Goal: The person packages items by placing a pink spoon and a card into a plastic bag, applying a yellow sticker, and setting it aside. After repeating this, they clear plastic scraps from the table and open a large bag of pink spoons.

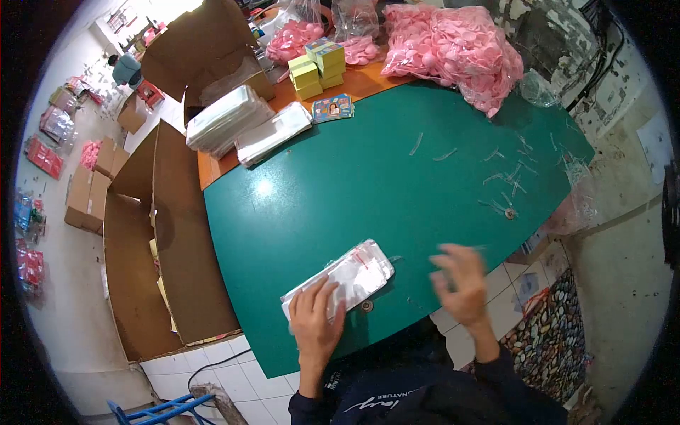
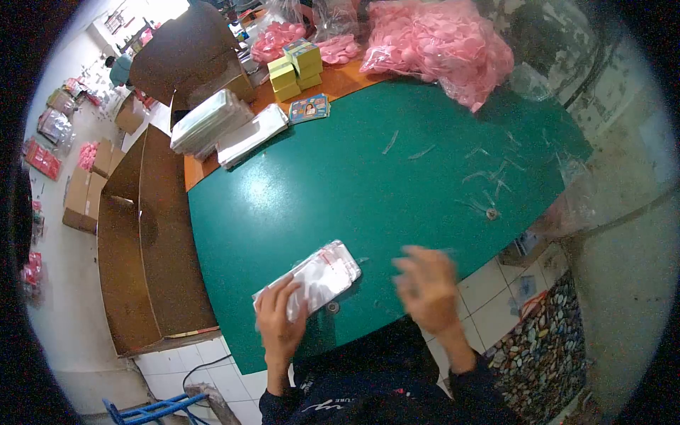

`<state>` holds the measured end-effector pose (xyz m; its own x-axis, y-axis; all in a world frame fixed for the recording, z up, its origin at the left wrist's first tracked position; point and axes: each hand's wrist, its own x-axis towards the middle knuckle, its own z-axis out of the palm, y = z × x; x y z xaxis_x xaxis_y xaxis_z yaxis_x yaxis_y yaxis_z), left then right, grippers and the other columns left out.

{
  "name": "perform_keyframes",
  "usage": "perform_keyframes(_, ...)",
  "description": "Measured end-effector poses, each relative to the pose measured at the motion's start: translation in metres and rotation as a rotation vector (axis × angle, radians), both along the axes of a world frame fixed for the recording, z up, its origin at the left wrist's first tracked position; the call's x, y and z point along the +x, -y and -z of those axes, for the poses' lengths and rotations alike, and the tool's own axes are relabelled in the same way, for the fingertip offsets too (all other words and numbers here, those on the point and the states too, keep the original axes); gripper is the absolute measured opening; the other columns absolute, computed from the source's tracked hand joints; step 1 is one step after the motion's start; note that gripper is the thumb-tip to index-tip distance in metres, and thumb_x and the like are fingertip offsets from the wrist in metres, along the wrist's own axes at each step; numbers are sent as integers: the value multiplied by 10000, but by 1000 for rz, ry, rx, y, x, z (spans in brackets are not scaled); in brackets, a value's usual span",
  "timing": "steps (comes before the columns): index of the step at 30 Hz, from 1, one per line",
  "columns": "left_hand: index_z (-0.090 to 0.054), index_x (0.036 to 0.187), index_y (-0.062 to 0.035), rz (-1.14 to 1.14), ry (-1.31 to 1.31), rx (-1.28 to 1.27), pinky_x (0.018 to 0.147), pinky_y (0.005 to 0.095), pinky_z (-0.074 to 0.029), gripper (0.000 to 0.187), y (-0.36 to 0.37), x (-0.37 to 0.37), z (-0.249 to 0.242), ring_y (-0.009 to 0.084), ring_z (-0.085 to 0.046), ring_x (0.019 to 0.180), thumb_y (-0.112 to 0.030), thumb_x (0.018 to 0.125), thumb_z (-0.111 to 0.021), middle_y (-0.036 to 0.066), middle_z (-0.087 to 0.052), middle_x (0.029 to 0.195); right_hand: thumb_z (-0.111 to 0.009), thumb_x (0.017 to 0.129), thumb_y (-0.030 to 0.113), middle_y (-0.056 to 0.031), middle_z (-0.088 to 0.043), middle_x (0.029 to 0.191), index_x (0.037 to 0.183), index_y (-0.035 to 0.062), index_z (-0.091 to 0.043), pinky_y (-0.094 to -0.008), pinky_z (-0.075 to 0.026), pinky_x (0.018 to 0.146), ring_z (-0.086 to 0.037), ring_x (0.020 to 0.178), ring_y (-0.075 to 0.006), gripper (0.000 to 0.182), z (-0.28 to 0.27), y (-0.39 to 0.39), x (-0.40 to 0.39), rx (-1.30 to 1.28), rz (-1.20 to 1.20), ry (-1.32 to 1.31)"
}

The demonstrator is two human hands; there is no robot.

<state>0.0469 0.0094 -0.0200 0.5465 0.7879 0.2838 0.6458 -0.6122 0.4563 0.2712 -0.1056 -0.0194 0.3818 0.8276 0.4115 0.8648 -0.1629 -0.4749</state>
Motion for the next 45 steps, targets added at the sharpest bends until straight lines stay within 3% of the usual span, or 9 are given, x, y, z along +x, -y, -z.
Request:
perform_keyframes(5,-597,1037,-146,46,-130,-33,900,402,-396,360,4,-8,12,275,-526,1054,-197,705,-728,58,-561,1161,-636,796,147,-114,-591,1117,1058,45,-610,-424,-401,936,-525,1079,-254,282,37,-41,-22,-44,-402,69)
perform_keyframes(11,-585,1038,-137,65,-168,-56,891,403,-394,350,2,-8,9,281,-522,1051,-194,719,-719,74,-541,1175,-597,846,235,-135,-565,1184,1101,44,-596,-476,-353,978,-500,1142,-269,318,53,33,31,-192,190,187)
perform_keyframes(14,-579,1039,-133,70,-211,-88,950,432,-368,347,2,-5,1,282,-515,1070,-196,727,-718,76,-532,1180,-571,856,337,-171,-456,1323,1237,48,-504,-568,-255,1019,-406,1251,-303,483,25,24,-18,-173,-63,111)
perform_keyframes(21,-616,1049,-142,62,-164,36,1070,564,-194,337,12,-7,-1,245,-511,1117,-214,736,-718,112,-517,1223,-509,873,376,-128,-76,1518,1429,296,-245,-672,-92,1027,-162,1380,-331,621,32,-36,8,-294,-129,82)
perform_keyframes(27,-655,971,-165,105,-15,28,1080,615,-135,292,34,-7,0,244,-514,1140,-120,692,-725,103,-528,1224,-461,902,327,-75,-159,1510,1400,349,-304,-673,-45,1036,-100,1394,-319,522,30,-50,37,-520,-480,324)
perform_keyframes(35,-652,839,-119,-163,89,43,1080,600,-194,184,36,-43,12,259,-553,1075,3,704,-620,94,-594,1090,-506,892,278,-173,-277,1439,1304,125,-462,-621,-176,1027,-239,1340,-365,442,40,66,154,-463,911,247)
perform_keyframes(38,-635,815,-91,-227,88,38,1083,597,-193,149,31,-44,16,259,-565,1044,15,722,-586,101,-602,1053,-542,872,328,-207,-261,1436,1291,74,-456,-610,-192,1028,-268,1324,-381,498,14,28,147,-418,802,216)
perform_keyframes(42,-635,817,-90,-222,65,95,1078,587,-209,138,30,-33,12,248,-582,1011,8,735,-582,97,-603,1036,-494,824,561,-182,-224,1464,1362,208,-375,-683,-89,1019,-154,1366,-389,654,10,-80,72,-472,-198,215)
perform_keyframes(45,-666,901,-66,-144,134,251,1022,495,-340,166,33,-35,9,247,-618,901,-15,744,-649,132,-609,1055,-415,850,582,-155,-190,1485,1383,288,-337,-724,-32,989,-119,1379,-368,613,42,-116,82,-424,-411,344)
